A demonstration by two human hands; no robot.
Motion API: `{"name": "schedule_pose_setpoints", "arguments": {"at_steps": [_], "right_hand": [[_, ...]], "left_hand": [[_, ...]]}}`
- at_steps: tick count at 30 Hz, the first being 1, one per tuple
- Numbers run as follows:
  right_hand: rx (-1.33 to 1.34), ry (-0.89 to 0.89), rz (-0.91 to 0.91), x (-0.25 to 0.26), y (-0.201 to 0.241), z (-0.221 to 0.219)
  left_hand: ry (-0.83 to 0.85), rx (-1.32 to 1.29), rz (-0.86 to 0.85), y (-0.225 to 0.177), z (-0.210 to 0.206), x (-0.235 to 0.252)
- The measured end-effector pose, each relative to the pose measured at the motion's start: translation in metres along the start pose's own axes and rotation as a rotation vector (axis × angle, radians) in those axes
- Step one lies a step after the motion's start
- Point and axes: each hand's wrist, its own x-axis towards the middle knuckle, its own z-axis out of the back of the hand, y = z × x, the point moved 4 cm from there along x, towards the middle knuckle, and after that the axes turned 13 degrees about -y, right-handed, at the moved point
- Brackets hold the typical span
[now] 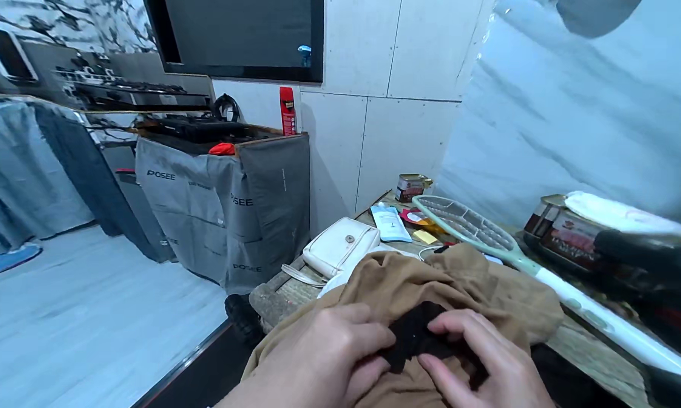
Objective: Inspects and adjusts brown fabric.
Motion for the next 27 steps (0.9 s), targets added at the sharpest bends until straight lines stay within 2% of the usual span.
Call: {"name": "schedule_pose_setpoints", "arguments": {"at_steps": [3,6,9,11,16,22,24,27], "right_hand": [[0.003,-0.002,0.004,-0.001,0.000,-0.001],[0.001,-0.002,-0.014,0.001,0.002,-0.002],[-0.020,-0.045,-0.041,0.005,0.009,-0.005],[-0.050,-0.100,-0.021,0.008,0.014,-0.008],[-0.082,-0.111,0.036,0.019,0.027,-0.018],[-0.165,-0.120,0.196,0.025,0.034,-0.034],[-0.082,-0.131,0.169,0.025,0.033,-0.032],[0.150,-0.148,0.009,0.025,0.026,-0.024]], "left_hand": [[-0.144,-0.098,0.179,0.010,0.004,-0.003],[-0.268,-0.336,0.542,0.022,0.008,-0.008],[-0.279,-0.586,0.878,0.025,0.007,-0.010],[-0.270,-0.700,0.986,0.024,0.004,-0.010],[-0.257,-0.727,0.993,0.023,-0.002,-0.011],[-0.293,-0.742,0.983,0.019,-0.003,-0.014],[-0.298,-0.748,0.989,0.019,-0.004,-0.015],[-0.307,-0.750,1.071,0.021,-0.006,-0.019]]}}
